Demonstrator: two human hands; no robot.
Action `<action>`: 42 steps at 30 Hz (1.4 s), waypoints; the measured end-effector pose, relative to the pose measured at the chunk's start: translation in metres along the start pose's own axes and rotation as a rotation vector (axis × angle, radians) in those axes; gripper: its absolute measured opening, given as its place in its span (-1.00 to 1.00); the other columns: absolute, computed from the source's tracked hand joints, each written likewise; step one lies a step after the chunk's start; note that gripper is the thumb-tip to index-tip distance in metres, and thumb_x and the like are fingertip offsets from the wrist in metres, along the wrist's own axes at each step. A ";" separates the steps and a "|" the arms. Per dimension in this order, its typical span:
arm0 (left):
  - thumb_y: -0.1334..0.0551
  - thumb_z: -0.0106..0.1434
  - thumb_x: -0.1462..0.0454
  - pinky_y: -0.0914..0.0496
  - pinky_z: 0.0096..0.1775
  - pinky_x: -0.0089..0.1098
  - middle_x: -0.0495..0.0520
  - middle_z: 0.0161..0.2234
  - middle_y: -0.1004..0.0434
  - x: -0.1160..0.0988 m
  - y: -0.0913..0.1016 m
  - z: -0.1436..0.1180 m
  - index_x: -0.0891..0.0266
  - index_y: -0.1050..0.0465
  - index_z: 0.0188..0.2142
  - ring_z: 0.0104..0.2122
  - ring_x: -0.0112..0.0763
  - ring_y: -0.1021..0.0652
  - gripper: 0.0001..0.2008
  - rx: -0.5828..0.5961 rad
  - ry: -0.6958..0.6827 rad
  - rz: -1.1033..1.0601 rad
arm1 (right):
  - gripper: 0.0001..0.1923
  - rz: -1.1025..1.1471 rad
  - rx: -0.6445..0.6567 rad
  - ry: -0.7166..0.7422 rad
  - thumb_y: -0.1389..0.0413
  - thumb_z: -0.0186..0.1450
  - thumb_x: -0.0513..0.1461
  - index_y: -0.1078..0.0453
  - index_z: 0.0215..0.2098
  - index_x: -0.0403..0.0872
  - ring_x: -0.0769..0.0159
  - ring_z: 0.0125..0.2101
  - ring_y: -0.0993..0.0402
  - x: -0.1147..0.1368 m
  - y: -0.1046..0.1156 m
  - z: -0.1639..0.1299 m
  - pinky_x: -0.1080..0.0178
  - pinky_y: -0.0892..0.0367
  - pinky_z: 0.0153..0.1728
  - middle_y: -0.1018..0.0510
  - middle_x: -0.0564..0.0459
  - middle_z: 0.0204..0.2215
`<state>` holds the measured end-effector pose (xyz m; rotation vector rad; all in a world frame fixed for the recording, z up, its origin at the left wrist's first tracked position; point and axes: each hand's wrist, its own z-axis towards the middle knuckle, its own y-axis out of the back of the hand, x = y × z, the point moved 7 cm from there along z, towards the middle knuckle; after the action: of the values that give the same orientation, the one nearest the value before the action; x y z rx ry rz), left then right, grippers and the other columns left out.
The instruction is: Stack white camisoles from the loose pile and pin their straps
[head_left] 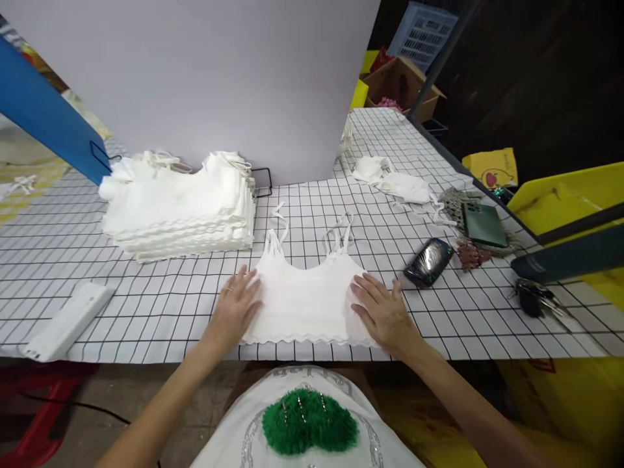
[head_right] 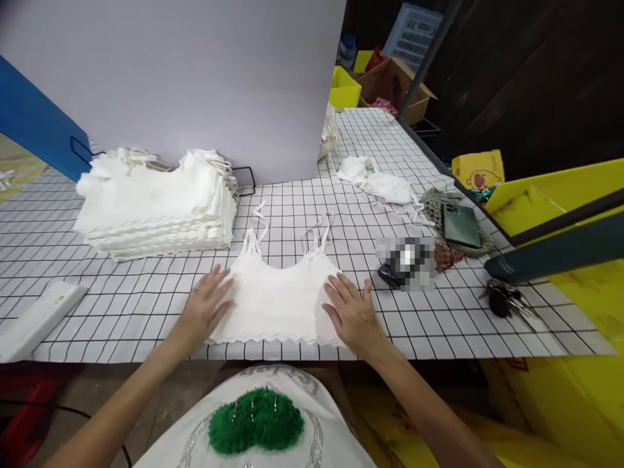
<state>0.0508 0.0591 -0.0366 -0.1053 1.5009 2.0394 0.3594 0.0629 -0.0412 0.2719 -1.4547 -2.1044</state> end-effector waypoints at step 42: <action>-0.19 0.39 0.39 -0.56 -0.05 -0.31 0.22 -0.25 -0.66 -0.010 -0.068 0.045 0.39 -0.60 -0.26 -0.19 -0.32 -0.65 -0.81 0.274 1.048 -1.778 | -0.82 1.104 0.496 -0.343 -0.19 0.32 -0.16 -0.56 -0.27 -0.12 0.45 -0.57 -0.46 0.062 -0.048 0.120 0.29 -0.50 -0.47 -0.54 0.06 -0.46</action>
<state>0.1059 0.1079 -0.0741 -1.7986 1.1571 0.2106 0.2367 0.1368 -0.0291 -0.6207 -1.7209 -0.9107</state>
